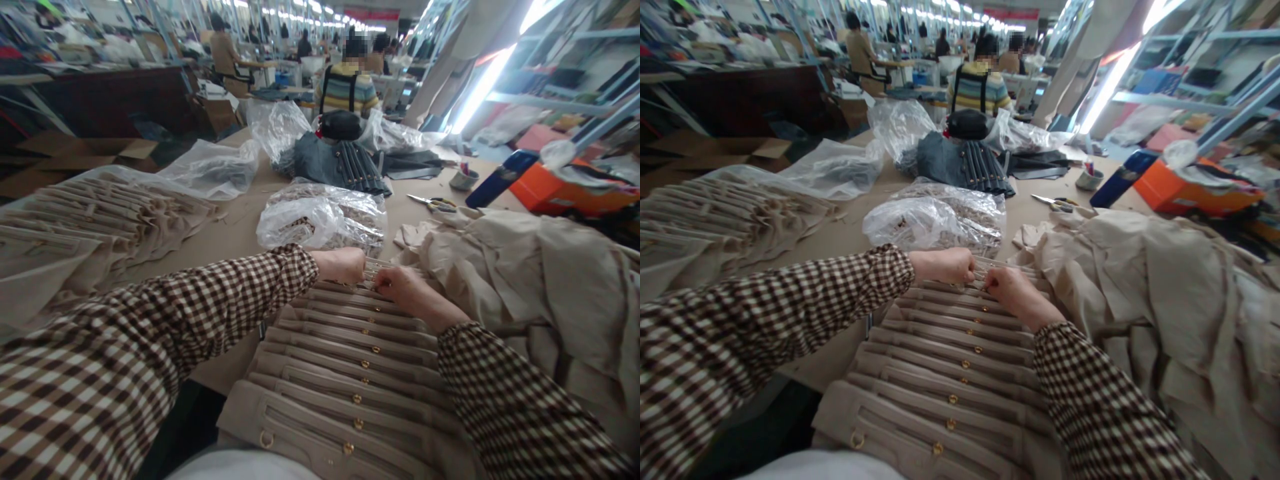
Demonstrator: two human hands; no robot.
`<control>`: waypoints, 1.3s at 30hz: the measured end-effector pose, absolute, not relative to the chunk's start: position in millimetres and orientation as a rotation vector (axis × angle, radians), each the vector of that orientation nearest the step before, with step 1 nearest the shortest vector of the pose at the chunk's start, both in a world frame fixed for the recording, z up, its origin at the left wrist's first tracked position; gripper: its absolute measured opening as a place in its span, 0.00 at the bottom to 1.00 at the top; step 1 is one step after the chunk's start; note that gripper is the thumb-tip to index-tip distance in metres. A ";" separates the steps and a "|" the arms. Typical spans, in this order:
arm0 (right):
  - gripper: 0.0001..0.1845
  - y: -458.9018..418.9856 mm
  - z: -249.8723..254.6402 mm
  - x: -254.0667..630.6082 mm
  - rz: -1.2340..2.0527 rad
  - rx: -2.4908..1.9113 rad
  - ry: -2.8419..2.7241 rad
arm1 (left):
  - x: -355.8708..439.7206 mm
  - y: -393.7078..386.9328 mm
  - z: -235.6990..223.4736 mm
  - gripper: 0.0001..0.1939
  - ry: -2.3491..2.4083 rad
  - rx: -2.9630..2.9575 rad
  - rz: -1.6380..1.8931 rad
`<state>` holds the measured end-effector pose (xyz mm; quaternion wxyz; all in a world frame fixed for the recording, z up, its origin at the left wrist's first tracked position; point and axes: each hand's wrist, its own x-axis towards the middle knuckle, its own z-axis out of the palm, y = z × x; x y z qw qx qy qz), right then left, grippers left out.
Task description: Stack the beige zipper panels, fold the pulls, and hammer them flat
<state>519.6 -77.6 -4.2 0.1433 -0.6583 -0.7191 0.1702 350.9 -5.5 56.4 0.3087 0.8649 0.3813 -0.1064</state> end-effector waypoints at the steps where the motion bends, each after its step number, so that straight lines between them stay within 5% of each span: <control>1: 0.07 -77.4 -3.5 519.5 0.493 -1.903 -2.071 | 349.4 -3.9 54.4 0.07 1.005 2.276 -0.274; 8: 0.07 -86.4 12.9 511.3 0.457 -1.865 -1.907 | 341.7 6.0 50.0 0.11 0.995 2.137 -0.082; 16: 0.19 -98.9 26.2 467.1 1.222 -1.348 -1.085 | 343.6 -9.3 63.3 0.13 0.996 1.857 0.093; 21: 0.23 -101.2 30.1 474.8 1.351 -1.380 -0.902 | 337.6 -13.7 64.2 0.15 0.930 1.743 0.110; 29: 0.23 -109.5 31.9 502.4 1.285 -1.573 -1.043 | 331.9 -13.6 64.4 0.11 0.883 1.901 -0.077; 35: 0.09 -111.6 9.1 512.1 0.769 -1.804 -1.541 | 346.9 -14.8 55.8 0.09 0.847 2.150 -0.168; 39: 0.09 -111.0 -4.9 516.6 0.640 -1.820 -1.800 | 352.4 -18.4 57.3 0.08 0.864 2.275 -0.224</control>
